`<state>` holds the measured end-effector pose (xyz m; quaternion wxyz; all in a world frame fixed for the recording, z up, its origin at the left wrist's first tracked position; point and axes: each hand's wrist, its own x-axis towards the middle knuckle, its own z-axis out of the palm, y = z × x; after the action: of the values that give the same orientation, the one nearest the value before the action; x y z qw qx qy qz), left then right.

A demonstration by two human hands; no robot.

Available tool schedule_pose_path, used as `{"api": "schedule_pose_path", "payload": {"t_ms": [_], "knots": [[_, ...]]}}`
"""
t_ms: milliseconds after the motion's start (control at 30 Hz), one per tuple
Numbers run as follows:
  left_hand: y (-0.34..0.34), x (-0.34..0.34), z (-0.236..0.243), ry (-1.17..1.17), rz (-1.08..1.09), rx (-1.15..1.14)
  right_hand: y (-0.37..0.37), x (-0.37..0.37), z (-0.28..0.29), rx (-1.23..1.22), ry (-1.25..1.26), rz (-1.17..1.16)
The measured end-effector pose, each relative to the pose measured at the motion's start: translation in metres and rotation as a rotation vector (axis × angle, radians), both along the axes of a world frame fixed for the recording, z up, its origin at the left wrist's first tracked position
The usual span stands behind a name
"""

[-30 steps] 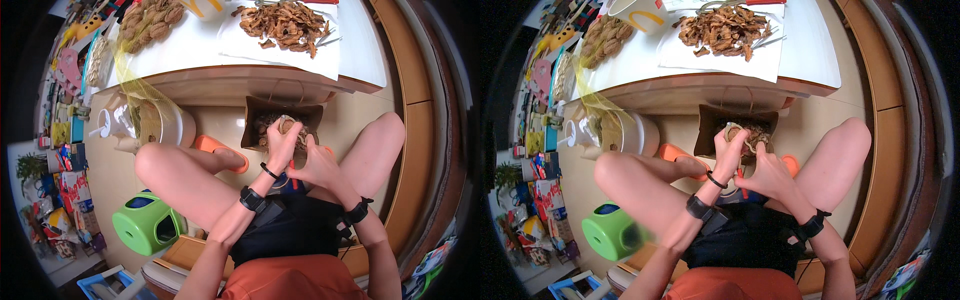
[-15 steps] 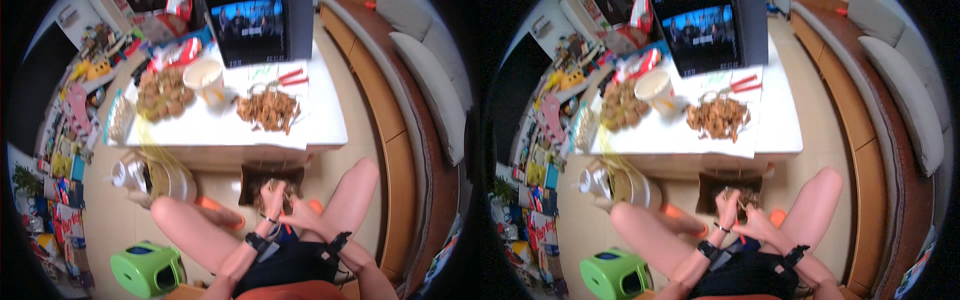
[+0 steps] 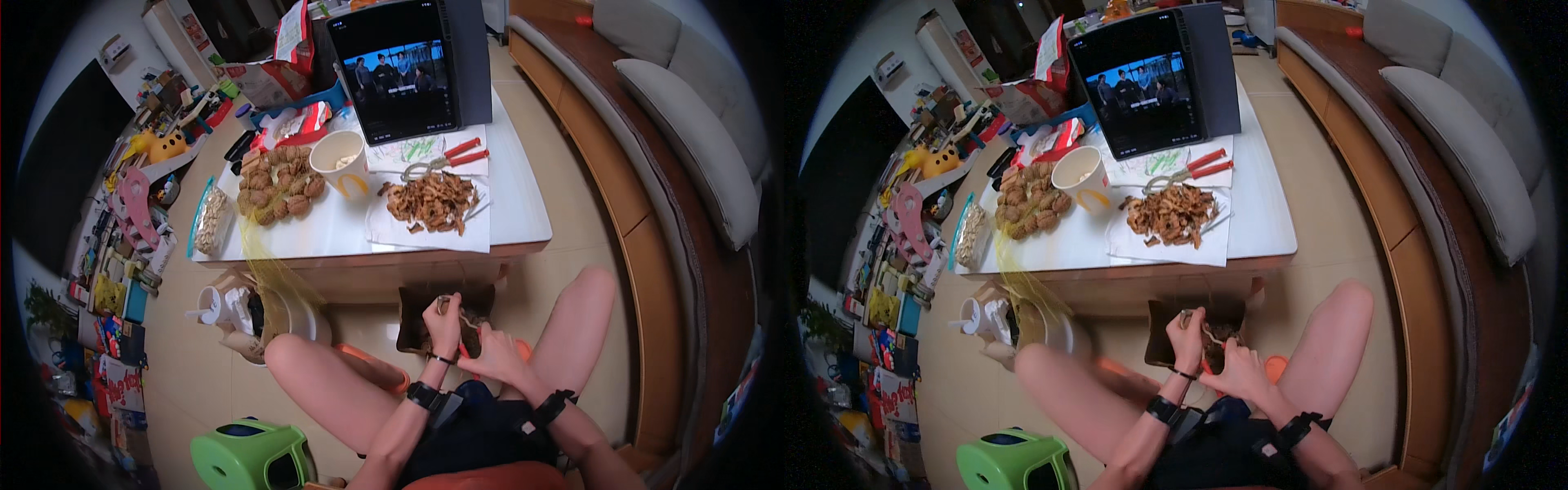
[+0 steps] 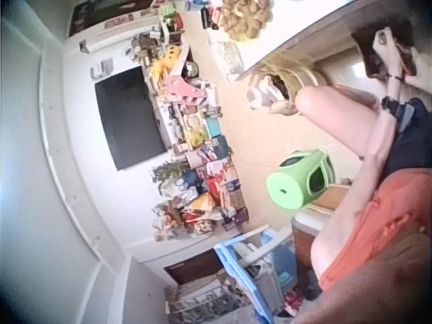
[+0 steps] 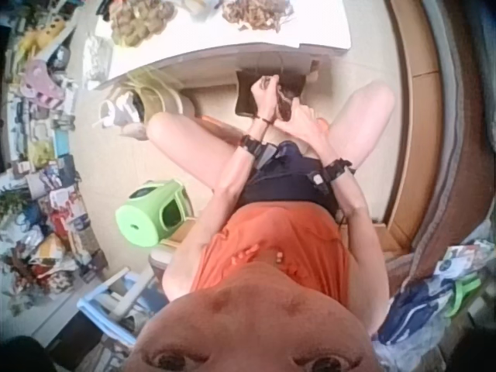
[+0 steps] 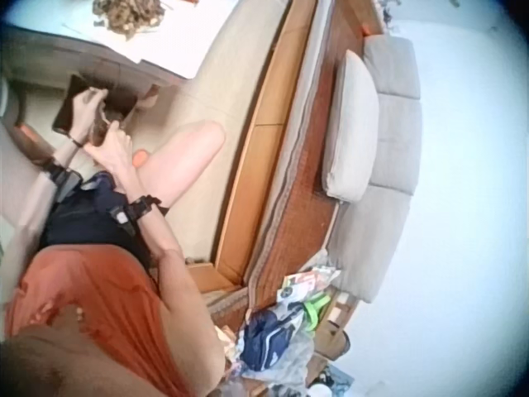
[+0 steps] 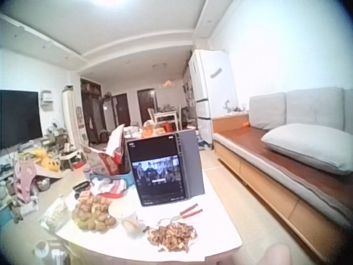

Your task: Peel the outer skin or inner membrane from walnut pieces using hands and tweezers.

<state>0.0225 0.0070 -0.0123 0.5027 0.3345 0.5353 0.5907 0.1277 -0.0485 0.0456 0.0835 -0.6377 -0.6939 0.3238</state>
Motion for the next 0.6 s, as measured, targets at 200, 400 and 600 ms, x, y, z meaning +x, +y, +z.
{"api": "schedule_pose_path", "payload": {"t_ms": [200, 400, 600], "knots": [[0.000, 0.004, -0.013, -0.008, -0.011, -0.063, -0.003, 0.006, -0.025, 0.010, 0.069, -0.012], [0.008, -0.005, 0.008, 0.064, -0.118, -0.086, 0.006, 0.003, 0.007, 0.035, 0.281, -0.084], [0.008, -0.029, 0.021, -0.366, -0.409, -0.307, 0.002, 0.010, 0.006, 0.027, 0.357, -0.194]]}}
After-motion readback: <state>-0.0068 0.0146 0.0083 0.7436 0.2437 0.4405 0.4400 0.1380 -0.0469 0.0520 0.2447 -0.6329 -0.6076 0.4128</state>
